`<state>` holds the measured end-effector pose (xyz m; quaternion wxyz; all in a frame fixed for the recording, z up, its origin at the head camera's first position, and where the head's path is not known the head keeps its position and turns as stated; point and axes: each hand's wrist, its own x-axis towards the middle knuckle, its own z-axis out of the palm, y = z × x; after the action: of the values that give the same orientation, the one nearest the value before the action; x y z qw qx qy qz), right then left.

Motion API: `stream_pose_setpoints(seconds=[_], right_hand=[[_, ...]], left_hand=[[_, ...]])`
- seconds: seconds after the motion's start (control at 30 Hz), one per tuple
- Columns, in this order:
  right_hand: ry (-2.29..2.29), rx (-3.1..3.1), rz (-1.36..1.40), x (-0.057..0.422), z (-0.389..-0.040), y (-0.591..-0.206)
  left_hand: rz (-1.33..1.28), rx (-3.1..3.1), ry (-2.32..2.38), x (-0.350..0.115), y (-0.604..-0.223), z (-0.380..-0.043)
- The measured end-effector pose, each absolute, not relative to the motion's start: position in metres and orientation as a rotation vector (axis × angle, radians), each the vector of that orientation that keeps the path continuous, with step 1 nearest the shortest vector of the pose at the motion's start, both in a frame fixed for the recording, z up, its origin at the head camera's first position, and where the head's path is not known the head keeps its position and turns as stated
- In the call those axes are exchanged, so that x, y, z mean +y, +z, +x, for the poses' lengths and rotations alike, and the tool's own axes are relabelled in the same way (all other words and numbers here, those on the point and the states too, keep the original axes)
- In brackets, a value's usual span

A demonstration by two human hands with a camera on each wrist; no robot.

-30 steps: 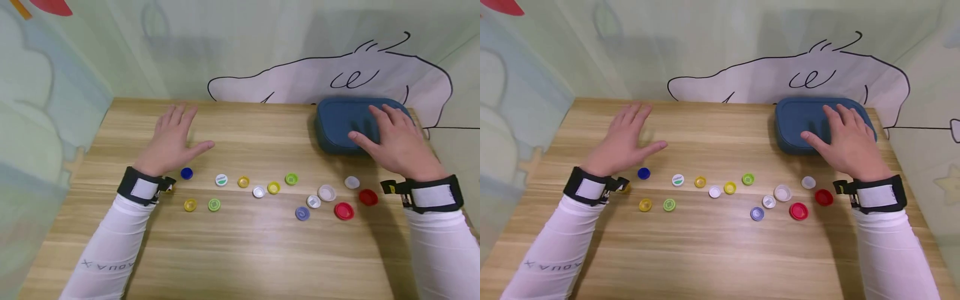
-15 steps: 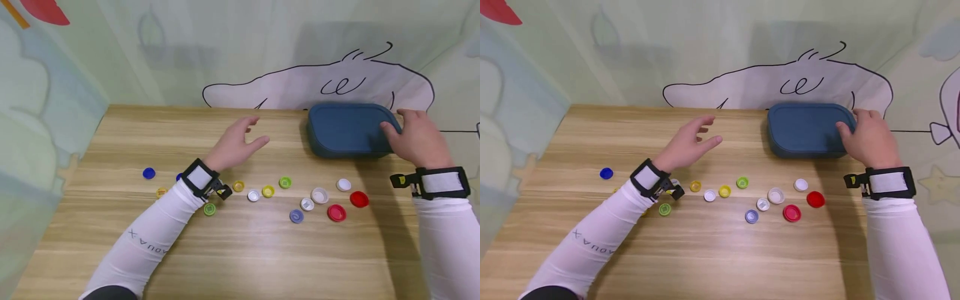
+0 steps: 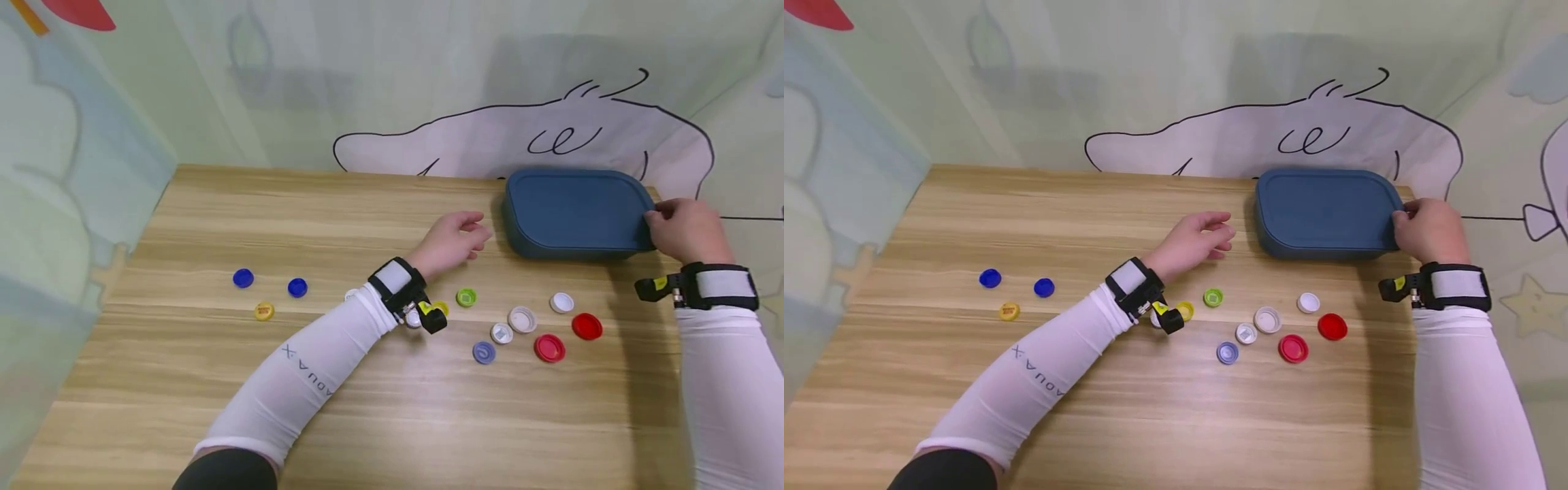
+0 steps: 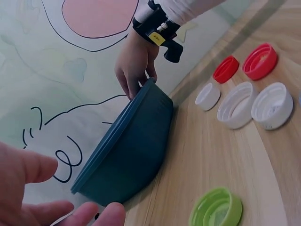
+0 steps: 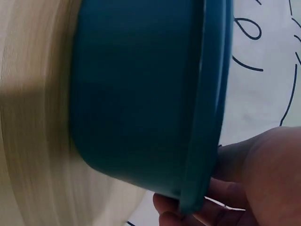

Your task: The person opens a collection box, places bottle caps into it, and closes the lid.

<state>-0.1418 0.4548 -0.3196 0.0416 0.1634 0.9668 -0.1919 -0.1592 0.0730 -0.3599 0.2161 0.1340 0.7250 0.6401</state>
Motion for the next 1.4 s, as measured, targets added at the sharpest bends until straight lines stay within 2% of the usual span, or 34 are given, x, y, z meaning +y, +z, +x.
stream_pose_setpoints(seconds=[0.23,0.67,1.13,1.4], right_hand=[[-0.688,2.912,0.485,0.452,-0.14,-0.321],[-0.73,2.901,0.329,0.418,-0.146,-0.325],[-0.85,2.83,0.179,0.368,-0.15,-0.327],[-0.913,2.863,0.067,0.327,-0.146,-0.315]], left_hand=[[0.272,1.932,1.858,0.083,-0.363,-0.163],[0.119,1.945,1.893,0.07,-0.369,-0.172],[0.09,2.252,1.853,0.026,-0.363,-0.165],[0.116,2.386,1.959,-0.009,-0.356,-0.157]])
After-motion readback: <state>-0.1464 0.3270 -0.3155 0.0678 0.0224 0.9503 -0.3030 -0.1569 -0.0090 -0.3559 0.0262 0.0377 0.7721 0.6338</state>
